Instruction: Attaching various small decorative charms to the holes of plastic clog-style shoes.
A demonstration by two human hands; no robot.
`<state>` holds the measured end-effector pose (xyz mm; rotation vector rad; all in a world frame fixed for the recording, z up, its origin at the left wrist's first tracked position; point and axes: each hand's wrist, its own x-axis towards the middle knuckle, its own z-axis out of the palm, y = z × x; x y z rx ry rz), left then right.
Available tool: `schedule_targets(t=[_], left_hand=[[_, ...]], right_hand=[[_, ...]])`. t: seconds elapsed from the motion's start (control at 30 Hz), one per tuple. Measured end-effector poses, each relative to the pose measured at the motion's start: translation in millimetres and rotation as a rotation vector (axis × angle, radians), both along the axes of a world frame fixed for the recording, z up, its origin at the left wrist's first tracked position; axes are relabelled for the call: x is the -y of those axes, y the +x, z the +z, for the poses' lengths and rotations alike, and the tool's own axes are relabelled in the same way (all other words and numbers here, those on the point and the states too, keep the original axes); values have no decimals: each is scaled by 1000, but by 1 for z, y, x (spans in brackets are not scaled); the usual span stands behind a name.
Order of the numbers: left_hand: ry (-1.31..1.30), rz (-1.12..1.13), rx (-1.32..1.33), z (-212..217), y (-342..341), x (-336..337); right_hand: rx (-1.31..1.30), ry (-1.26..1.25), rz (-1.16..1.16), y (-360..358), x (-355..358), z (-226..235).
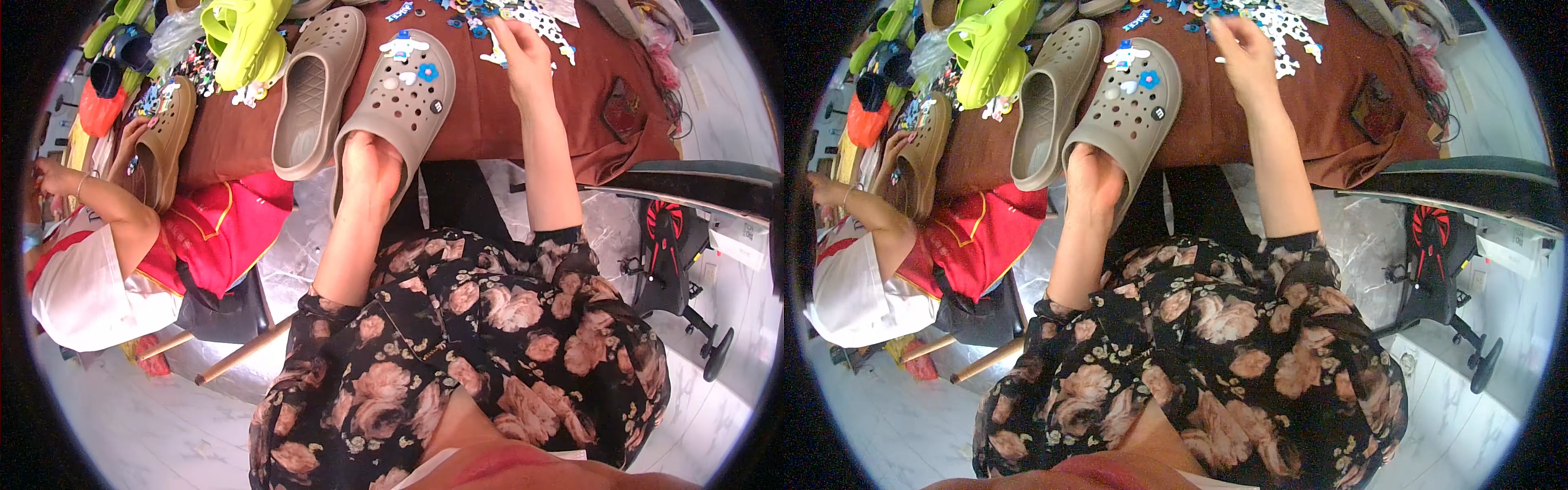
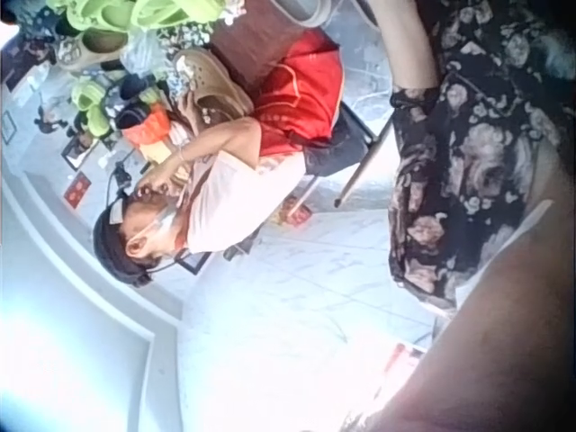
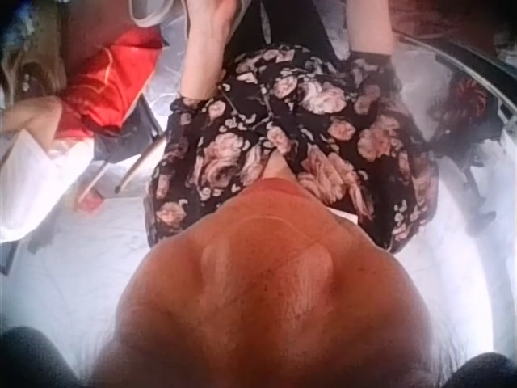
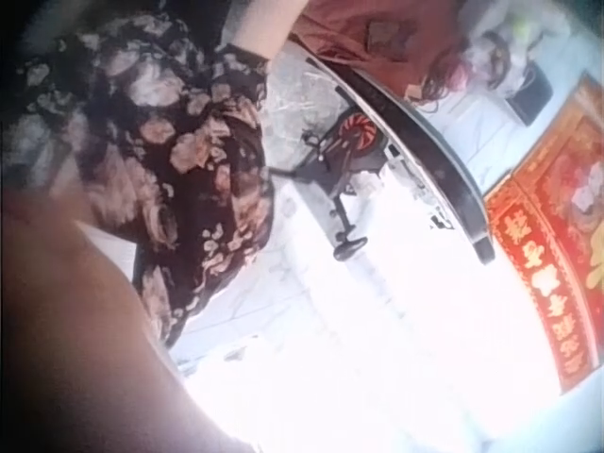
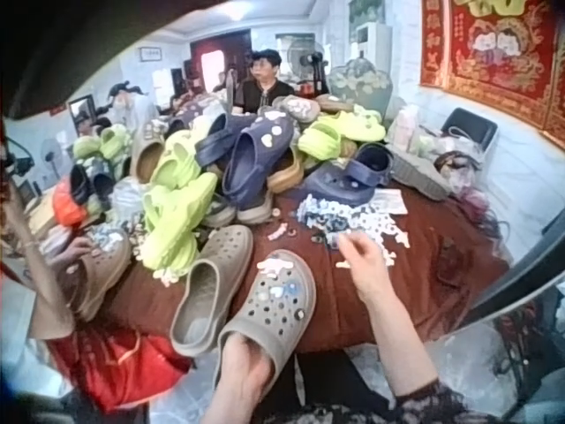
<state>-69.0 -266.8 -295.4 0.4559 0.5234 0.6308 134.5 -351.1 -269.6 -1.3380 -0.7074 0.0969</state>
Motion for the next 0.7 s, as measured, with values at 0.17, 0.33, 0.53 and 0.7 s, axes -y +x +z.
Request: schedule_targets(t=[0.17,0.33,0.53,0.7], left_hand=[[-66,-82,276,12,-28,5],[47,-36,162,27,-18,9],[-53,-118,23,34,13,7],[74,-93,78,21,17,8]], right_hand=[[107,-386,-139,-13,50,-60],[259,-438,-111,-21,45,-56],[532,-521,-171,-32,42,-53],[320,-467,-155,-24,46,-56]])
